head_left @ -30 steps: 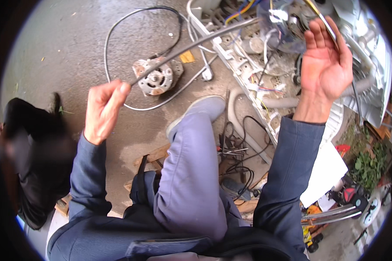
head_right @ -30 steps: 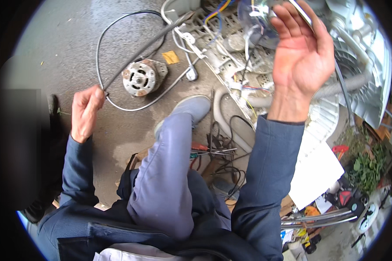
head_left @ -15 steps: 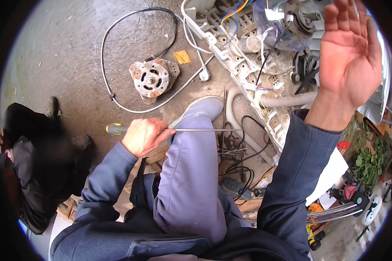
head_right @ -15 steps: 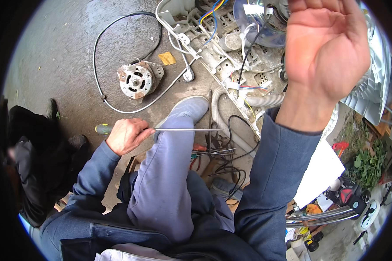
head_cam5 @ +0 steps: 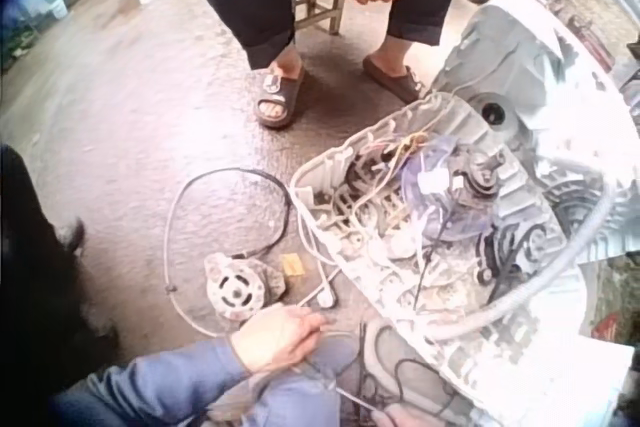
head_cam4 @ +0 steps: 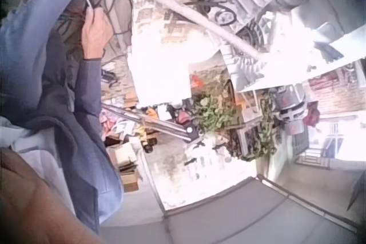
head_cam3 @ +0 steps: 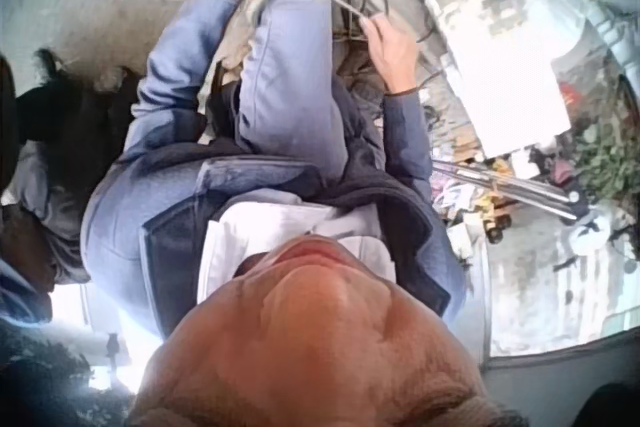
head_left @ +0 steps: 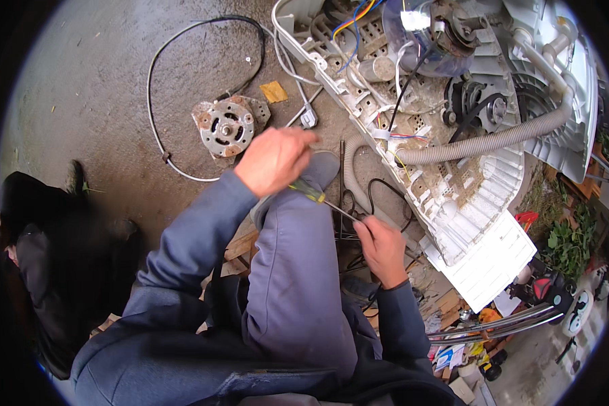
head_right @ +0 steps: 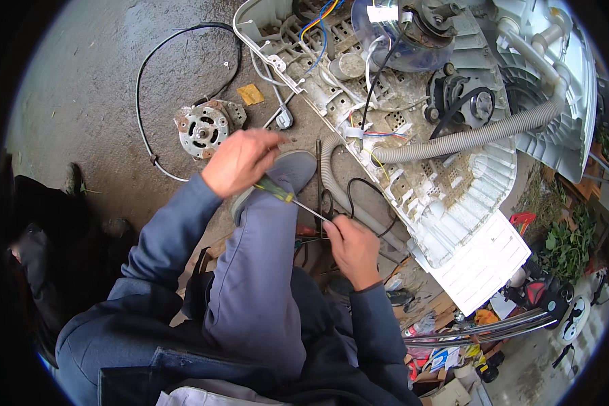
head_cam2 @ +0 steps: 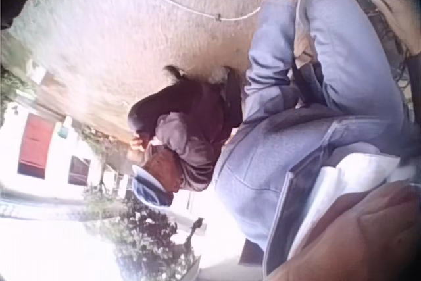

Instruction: The person is repairing a disassembled washing machine. They use a screwdriver to adjust components, connect wires, and reassemble parts of the machine's internal structure.

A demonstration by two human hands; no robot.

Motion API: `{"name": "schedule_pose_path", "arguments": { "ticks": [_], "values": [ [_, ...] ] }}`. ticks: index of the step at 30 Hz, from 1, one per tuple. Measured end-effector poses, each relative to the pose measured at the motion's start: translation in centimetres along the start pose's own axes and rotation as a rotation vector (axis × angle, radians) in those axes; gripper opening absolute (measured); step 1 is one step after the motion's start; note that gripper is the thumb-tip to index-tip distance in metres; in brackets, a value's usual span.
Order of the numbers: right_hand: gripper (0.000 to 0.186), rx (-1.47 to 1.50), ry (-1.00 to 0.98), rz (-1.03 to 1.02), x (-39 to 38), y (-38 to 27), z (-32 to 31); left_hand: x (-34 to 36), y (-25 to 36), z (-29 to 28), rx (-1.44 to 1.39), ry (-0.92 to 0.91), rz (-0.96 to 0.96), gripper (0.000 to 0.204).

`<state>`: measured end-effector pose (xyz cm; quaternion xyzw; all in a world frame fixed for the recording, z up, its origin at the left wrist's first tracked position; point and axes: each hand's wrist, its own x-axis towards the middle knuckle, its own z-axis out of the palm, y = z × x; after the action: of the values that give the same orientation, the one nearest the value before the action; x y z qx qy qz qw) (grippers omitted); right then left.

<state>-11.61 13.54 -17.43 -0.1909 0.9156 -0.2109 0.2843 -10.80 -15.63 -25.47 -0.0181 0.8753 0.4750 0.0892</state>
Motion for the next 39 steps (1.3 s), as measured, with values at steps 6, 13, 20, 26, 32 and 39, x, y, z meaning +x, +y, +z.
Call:
{"name": "schedule_pose_path", "arguments": {
  "ticks": [6,13,20,26,32,39],
  "values": [
    [0.035,-0.009,0.05,0.254,-8.6,9.8,0.5,6.4,-6.5,5.0,0.366,-0.03,-0.196,0.051],
    [0.045,0.417,0.179,0.62,-17.4,20.2,5.4,7.3,-8.2,2.0,-0.405,0.035,-0.279,0.029],
    [0.05,0.274,0.271,0.777,-20.1,25.1,9.2,5.1,-6.1,1.1,0.835,0.007,-0.218,0.021],
    [0.024,0.005,0.18,0.727,-18.7,23.3,8.6,5.7,-7.4,7.0,0.786,-0.012,0.071,0.016],
    [0.024,0.147,0.297,0.657,-15.7,21.5,7.5,5.8,-7.1,6.7,0.531,0.022,0.03,0.015],
    [0.016,0.261,0.329,0.327,-7.3,9.7,2.5,2.5,-1.7,0.5,-0.688,0.083,-0.241,0.018]
  ]
}}
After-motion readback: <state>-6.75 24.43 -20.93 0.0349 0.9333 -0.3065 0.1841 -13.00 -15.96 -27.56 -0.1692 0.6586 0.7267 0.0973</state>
